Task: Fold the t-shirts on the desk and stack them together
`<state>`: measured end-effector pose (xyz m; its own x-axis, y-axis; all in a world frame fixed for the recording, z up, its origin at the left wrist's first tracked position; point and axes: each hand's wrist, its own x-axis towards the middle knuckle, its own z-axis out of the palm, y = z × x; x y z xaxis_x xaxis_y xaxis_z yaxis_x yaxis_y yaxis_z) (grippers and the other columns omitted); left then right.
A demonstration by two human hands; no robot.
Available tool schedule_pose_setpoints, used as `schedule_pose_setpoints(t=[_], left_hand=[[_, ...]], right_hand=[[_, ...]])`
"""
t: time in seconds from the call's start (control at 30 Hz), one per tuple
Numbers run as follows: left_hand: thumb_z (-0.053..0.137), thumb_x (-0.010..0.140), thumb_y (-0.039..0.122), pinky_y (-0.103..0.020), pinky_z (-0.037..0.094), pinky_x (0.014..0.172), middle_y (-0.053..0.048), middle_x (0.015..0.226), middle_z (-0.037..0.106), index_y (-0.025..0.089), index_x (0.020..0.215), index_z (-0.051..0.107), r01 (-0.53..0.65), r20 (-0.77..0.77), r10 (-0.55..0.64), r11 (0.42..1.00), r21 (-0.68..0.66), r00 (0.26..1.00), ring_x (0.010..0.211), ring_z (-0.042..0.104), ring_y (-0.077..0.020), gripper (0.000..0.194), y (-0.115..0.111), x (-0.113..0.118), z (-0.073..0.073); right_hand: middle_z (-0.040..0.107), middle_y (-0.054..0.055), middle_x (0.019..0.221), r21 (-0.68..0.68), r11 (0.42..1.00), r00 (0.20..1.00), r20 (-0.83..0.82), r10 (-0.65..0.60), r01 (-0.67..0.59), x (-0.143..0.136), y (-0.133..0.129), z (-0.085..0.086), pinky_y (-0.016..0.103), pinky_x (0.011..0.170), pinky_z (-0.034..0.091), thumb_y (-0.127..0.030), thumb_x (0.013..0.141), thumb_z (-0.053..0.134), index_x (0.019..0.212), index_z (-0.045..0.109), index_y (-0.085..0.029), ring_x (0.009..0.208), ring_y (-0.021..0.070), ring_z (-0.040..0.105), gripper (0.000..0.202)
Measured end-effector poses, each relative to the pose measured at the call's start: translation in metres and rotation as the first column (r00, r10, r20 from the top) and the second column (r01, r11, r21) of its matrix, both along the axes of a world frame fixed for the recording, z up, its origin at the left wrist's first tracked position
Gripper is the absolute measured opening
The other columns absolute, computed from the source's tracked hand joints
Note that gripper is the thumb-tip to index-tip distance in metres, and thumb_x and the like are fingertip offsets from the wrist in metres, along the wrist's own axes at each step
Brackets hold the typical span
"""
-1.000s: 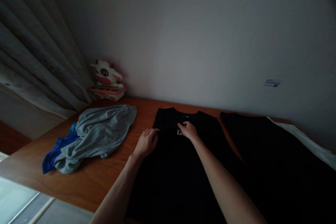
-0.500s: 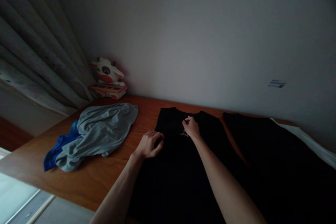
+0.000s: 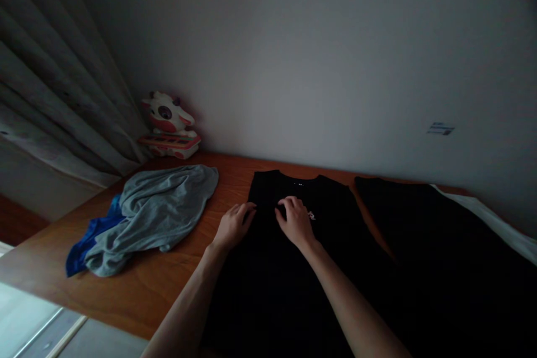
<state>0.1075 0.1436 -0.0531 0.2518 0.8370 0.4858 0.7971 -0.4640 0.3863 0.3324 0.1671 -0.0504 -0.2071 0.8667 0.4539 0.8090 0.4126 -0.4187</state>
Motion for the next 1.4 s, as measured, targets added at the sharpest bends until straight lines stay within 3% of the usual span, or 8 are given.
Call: schedule_pose_setpoints(t=[0.1, 0.23, 0.43, 0.57, 0.73, 0.97, 1.2, 1.4], left_hand=[[0.050, 0.098, 0.026, -0.047, 0.044, 0.114, -0.009, 0.138, 0.066, 0.022, 0.133, 0.061, 0.050, -0.145, -0.059, 0.997, -0.060, 0.988, 0.133, 0.058, -0.0259, 0.037, 0.001, 0.000, 0.000], [0.047, 0.095, 0.024, -0.059, 0.023, 0.124, -0.009, 0.157, 0.049, 0.022, 0.148, 0.050, 0.042, -0.291, -0.102, 0.978, -0.205, 0.951, 0.150, 0.037, -0.0286, 0.053, -0.001, 0.000, 0.000], [0.046, 0.098, 0.032, -0.058, 0.027, 0.123, -0.009, 0.151, 0.056, 0.023, 0.139, 0.060, 0.014, -0.281, -0.068, 0.982, -0.190, 0.957, 0.145, 0.045, -0.0282, 0.044, 0.003, 0.000, -0.001], [0.037, 0.101, 0.028, -0.048, 0.036, 0.120, -0.014, 0.150, 0.057, 0.016, 0.134, 0.062, -0.010, -0.296, -0.040, 0.986, -0.166, 0.954, 0.141, 0.050, -0.0259, 0.043, 0.035, 0.015, 0.007], [0.031, 0.100, 0.020, -0.038, 0.033, 0.122, -0.014, 0.159, 0.046, 0.011, 0.146, 0.051, -0.026, -0.413, -0.104, 0.954, -0.299, 0.905, 0.149, 0.039, -0.0200, 0.051, 0.097, 0.039, 0.007], [0.030, 0.101, 0.056, -0.055, 0.021, 0.123, -0.028, 0.165, 0.025, 0.000, 0.155, 0.035, -0.247, -0.463, 0.077, 0.915, -0.319, 0.883, 0.154, 0.024, -0.0395, 0.078, 0.123, 0.073, -0.015], [0.031, 0.078, 0.093, -0.054, 0.012, 0.125, -0.030, 0.166, 0.019, -0.003, 0.158, 0.027, -0.382, -0.473, 0.209, 0.873, -0.304, 0.856, 0.155, 0.018, -0.0417, 0.125, 0.112, 0.096, -0.008], [0.039, 0.084, 0.084, -0.059, 0.018, 0.122, -0.031, 0.163, 0.027, -0.001, 0.154, 0.036, -0.331, -0.421, 0.202, 0.907, -0.260, 0.884, 0.153, 0.022, -0.0471, 0.110, 0.107, 0.103, -0.005]], right_hand=[[0.066, 0.013, 0.129, -0.011, 0.985, 0.980, 0.099, 0.172, -0.172, -0.010, -0.027, -0.002, 0.045, 0.103, 0.047, -0.032, 0.096, 0.058, 0.116, 0.068, -0.021, 0.117, 0.0283, 0.061, 0.025], [0.060, 0.015, 0.142, -0.083, 0.975, 0.968, 0.128, 0.215, -0.206, -0.012, -0.046, -0.008, 0.048, 0.111, 0.043, -0.037, 0.097, 0.057, 0.130, 0.066, -0.019, 0.132, 0.0299, 0.055, 0.038], [0.057, 0.015, 0.148, -0.095, 0.974, 0.971, 0.098, 0.216, -0.207, -0.008, -0.052, -0.007, 0.049, 0.115, 0.039, -0.044, 0.097, 0.057, 0.132, 0.067, -0.021, 0.137, 0.0300, 0.051, 0.043], [0.055, 0.016, 0.149, -0.120, 0.969, 0.970, 0.094, 0.226, -0.214, -0.007, -0.053, -0.004, 0.050, 0.116, 0.037, -0.051, 0.095, 0.059, 0.133, 0.067, -0.023, 0.138, 0.0309, 0.049, 0.048], [0.052, 0.016, 0.152, -0.171, 0.959, 0.968, 0.070, 0.241, -0.227, -0.005, -0.052, -0.004, 0.051, 0.117, 0.034, -0.056, 0.095, 0.057, 0.135, 0.066, -0.025, 0.141, 0.0311, 0.046, 0.052], [0.052, 0.015, 0.152, -0.184, 0.954, 0.969, 0.036, 0.245, -0.235, -0.003, -0.051, -0.004, 0.052, 0.118, 0.032, -0.052, 0.095, 0.058, 0.135, 0.065, -0.026, 0.142, 0.0313, 0.045, 0.048], [0.070, 0.010, 0.121, -0.086, 0.972, 0.965, -0.167, 0.204, -0.220, -0.004, -0.047, -0.004, 0.040, 0.105, 0.044, -0.035, 0.098, 0.055, 0.105, 0.074, -0.021, 0.117, 0.0239, 0.063, 0.024], [0.068, 0.005, 0.081, -0.006, 1.000, 0.832, -0.555, 0.017, -0.024, 0.003, -0.038, -0.003, 0.035, 0.083, 0.049, -0.038, 0.102, 0.042, 0.075, 0.062, -0.024, 0.082, 0.0196, 0.064, 0.037]])
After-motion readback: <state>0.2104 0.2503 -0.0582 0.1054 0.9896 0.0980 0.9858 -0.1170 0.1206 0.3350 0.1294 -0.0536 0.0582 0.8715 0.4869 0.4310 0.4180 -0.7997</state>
